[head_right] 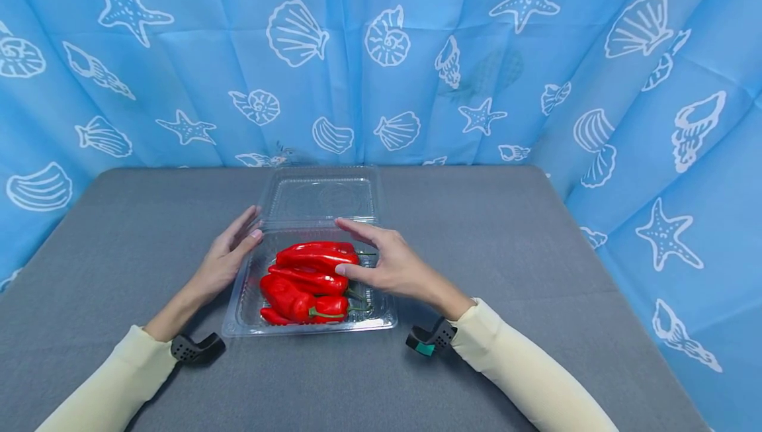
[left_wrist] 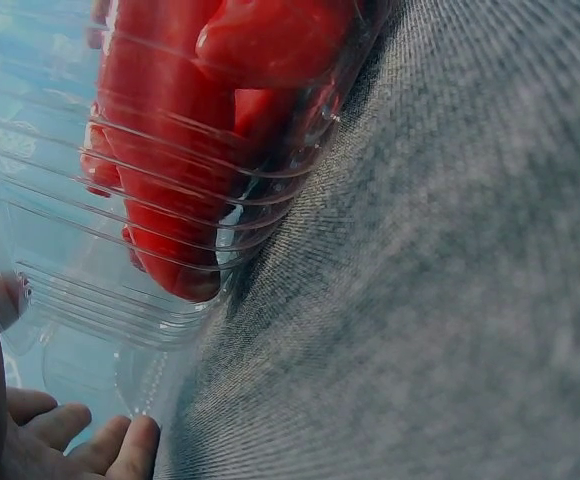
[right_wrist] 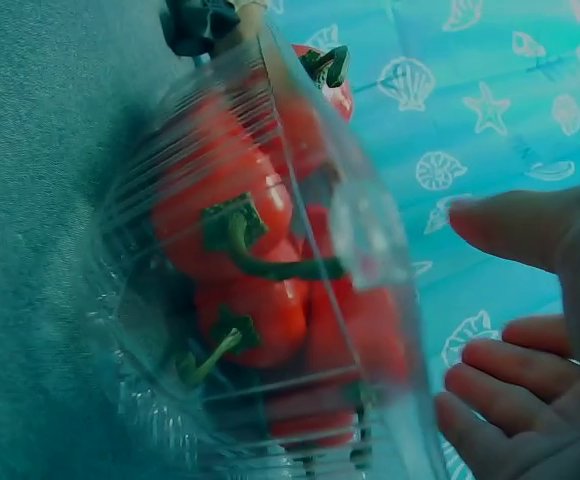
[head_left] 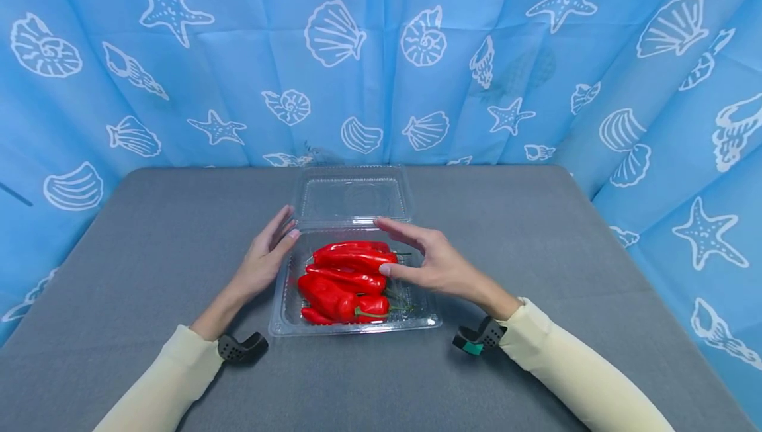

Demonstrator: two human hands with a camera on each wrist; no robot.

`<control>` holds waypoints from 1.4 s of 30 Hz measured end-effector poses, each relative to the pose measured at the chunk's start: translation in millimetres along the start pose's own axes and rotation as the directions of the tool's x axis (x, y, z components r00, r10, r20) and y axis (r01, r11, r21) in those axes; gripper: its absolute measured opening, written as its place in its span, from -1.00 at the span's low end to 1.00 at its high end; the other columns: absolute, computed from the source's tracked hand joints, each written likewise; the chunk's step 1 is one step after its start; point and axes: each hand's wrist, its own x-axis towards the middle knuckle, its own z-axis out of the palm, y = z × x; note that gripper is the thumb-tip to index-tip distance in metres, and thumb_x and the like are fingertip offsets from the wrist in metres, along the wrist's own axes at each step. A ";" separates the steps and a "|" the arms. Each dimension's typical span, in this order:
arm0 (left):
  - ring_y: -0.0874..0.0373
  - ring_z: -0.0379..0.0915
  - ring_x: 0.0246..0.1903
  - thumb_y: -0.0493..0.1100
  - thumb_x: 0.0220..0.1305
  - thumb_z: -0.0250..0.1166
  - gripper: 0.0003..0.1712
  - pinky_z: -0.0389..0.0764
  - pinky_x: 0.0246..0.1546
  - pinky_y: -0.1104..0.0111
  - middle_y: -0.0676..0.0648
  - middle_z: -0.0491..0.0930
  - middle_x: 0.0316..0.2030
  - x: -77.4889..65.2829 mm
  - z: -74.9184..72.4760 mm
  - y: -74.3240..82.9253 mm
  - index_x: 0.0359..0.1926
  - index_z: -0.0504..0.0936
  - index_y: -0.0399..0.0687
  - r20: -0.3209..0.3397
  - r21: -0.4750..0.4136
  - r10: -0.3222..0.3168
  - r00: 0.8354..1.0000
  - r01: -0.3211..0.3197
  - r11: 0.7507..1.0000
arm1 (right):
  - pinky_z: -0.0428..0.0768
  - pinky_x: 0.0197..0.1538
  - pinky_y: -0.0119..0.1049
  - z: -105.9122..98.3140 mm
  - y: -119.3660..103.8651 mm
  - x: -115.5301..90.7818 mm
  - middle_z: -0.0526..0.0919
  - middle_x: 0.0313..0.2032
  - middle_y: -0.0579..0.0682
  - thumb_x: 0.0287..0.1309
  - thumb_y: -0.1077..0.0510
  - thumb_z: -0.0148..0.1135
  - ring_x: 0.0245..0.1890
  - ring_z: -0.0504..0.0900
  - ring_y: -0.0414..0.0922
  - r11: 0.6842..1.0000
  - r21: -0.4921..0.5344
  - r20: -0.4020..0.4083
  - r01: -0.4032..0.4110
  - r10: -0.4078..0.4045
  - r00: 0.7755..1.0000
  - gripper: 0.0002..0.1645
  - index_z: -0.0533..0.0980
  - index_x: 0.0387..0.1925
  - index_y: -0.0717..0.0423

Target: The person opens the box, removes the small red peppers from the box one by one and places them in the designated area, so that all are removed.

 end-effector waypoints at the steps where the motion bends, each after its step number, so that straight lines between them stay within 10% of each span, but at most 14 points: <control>1: -0.16 0.02 0.52 -0.17 0.56 0.07 -0.24 0.11 0.46 -0.03 -0.25 0.04 0.56 -0.1 0.0 -0.1 0.59 -0.05 -0.27 0.000 -0.002 0.002 1.000 -0.002 1.000 | 0.41 0.36 0.16 0.8 0.6 1.9 0.44 0.38 0.14 0.15 0.25 0.46 0.35 0.43 0.20 1.000 -0.004 0.026 0.001 -0.001 1.000 -0.15 0.34 0.45 0.22; 21: -0.14 0.03 0.51 -0.18 0.57 0.05 -0.26 0.14 0.44 0.07 -0.24 0.05 0.56 1.5 0.2 -0.7 0.59 -0.04 -0.28 -0.006 -0.004 0.008 1.000 -0.008 1.000 | 0.70 -0.11 -0.38 15.5 7.8 6.6 0.73 0.01 -0.01 0.18 0.22 0.47 -0.19 0.66 -0.25 0.971 -0.235 0.132 0.051 -0.020 0.991 -0.26 0.44 0.38 0.21; 36: -0.14 0.03 0.51 -0.17 0.57 0.06 -0.25 0.15 0.43 0.08 -0.22 0.05 0.56 1.3 0.0 -0.8 0.59 -0.04 -0.27 -0.004 -0.013 0.000 1.000 0.000 1.000 | 0.65 -0.38 -0.40 12.7 5.5 5.7 0.75 -0.03 0.05 0.15 0.29 0.47 -0.29 0.64 -0.21 0.981 -0.183 0.027 0.068 -0.065 0.998 -0.34 0.52 0.30 0.23; 42: -0.15 0.02 0.51 -0.17 0.57 0.06 -0.25 0.15 0.44 0.01 -0.23 0.05 0.56 0.7 -0.2 -1.6 0.59 -0.05 -0.26 -0.003 -0.011 0.003 1.000 -0.003 1.000 | 0.74 -0.15 -0.29 -4.3 -0.9 7.8 0.72 0.05 0.07 0.14 0.29 0.48 -0.20 0.70 -0.12 0.986 -0.144 -0.135 0.079 -0.098 0.986 -0.36 0.55 0.28 0.18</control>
